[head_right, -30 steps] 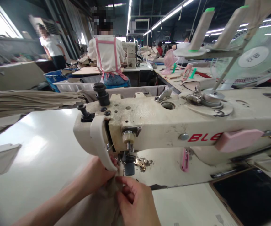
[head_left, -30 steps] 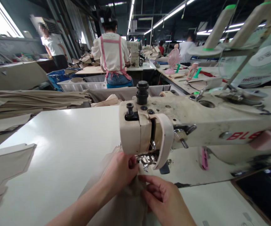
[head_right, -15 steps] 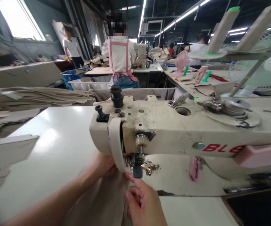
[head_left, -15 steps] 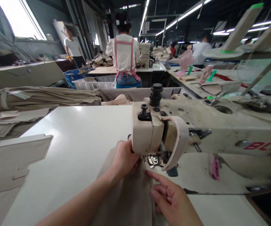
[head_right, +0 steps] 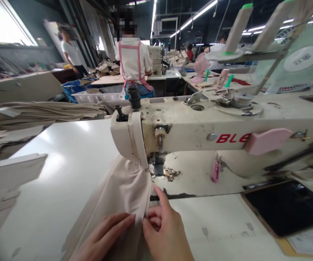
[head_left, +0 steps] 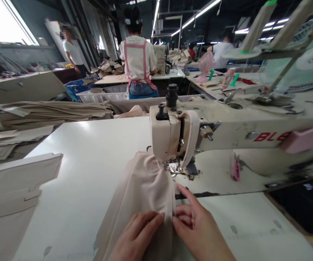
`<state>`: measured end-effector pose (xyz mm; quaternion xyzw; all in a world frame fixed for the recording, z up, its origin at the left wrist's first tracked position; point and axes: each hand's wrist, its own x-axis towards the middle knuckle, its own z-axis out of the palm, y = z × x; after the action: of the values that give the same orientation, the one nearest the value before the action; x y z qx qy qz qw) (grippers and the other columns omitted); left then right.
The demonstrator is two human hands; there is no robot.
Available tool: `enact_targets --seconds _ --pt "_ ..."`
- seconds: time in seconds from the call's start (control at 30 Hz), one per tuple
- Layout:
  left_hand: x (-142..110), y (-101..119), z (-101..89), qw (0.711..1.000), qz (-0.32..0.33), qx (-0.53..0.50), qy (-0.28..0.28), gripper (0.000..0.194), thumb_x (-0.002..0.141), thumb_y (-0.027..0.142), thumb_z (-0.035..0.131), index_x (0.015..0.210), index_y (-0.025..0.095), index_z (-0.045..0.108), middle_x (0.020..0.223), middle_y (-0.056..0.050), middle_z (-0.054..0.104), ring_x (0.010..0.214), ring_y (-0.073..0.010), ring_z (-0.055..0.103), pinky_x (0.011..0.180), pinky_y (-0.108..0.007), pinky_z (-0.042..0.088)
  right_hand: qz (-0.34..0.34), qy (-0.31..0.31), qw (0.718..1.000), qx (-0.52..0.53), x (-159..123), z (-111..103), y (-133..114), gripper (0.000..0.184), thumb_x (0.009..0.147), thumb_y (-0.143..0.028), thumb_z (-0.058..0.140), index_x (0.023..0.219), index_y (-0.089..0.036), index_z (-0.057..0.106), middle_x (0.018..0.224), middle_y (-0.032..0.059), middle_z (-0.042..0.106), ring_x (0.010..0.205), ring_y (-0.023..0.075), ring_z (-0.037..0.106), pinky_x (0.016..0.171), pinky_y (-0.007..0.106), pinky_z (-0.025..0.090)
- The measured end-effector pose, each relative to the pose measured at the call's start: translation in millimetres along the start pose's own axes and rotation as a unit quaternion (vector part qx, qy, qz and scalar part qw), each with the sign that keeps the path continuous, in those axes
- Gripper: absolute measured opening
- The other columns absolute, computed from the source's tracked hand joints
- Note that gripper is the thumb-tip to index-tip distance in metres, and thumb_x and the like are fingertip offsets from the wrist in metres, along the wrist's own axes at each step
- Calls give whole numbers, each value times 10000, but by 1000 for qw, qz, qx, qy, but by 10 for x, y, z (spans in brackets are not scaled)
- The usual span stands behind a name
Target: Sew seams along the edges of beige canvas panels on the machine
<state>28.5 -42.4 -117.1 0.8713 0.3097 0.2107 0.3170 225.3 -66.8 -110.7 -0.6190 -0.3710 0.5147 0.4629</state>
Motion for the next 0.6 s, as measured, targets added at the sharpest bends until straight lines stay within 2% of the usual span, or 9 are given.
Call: enact_targets --seconds 0.1,0.17,0.23,0.3,0.4,0.47,0.53,0.6 --pt "40 34 -30 1000 1 15 12 633 874 345 656 1440 322 374 1300 -52 560 1174 -210 552 1033 -274 455 19 -14 1000 -9 -49 55 4 814 616 -236 579 1385 -76 366 683 -22 668 568 156 621 562 269 489" --pt "44 54 -66 1000 11 7 17 582 886 327 641 1419 311 408 1287 -52 567 1160 -206 560 1017 -268 469 23 -29 999 -20 -81 79 15 679 615 -236 561 1273 -82 492 650 -21 660 541 153 612 544 267 478" --pt "36 49 -99 999 31 -16 10 477 939 287 555 1398 323 430 1272 -34 583 1144 -173 578 993 -227 479 24 -53 998 -9 -109 91 26 495 627 -245 565 1105 -120 599 670 2 677 550 166 634 549 279 491" --pt "24 19 -101 999 42 -18 1 461 964 301 501 1416 323 411 1287 -36 585 1156 -168 581 989 -221 482 25 -69 997 21 -133 101 30 399 620 -228 573 1007 -144 628 738 35 708 612 198 681 577 296 519" --pt "14 -36 -56 997 72 24 7 477 981 389 443 1446 297 393 1287 -73 598 1154 -205 589 980 -274 503 25 -66 996 50 -168 118 17 480 585 -173 586 1063 -138 603 787 54 732 679 230 713 628 318 553" --pt "17 -37 -63 995 94 16 19 471 985 420 414 1432 272 424 1268 -88 613 1131 -213 604 967 -289 516 31 -75 995 64 -193 121 -1 483 585 -161 603 1067 -135 598 801 55 744 704 231 718 674 323 566" --pt "26 8 -142 997 70 -21 19 395 995 356 416 1375 279 495 1249 -64 630 1108 -186 624 954 -248 517 29 -93 993 68 -223 111 -14 434 603 -157 602 1036 -144 618 833 51 751 735 222 717 710 310 564" --pt "41 95 -263 998 12 -32 50 334 1005 255 412 1300 311 557 1221 -14 648 1085 -133 639 939 -171 501 12 -96 995 26 -261 98 -6 356 619 -148 601 971 -157 656 828 39 751 738 212 706 691 277 551"
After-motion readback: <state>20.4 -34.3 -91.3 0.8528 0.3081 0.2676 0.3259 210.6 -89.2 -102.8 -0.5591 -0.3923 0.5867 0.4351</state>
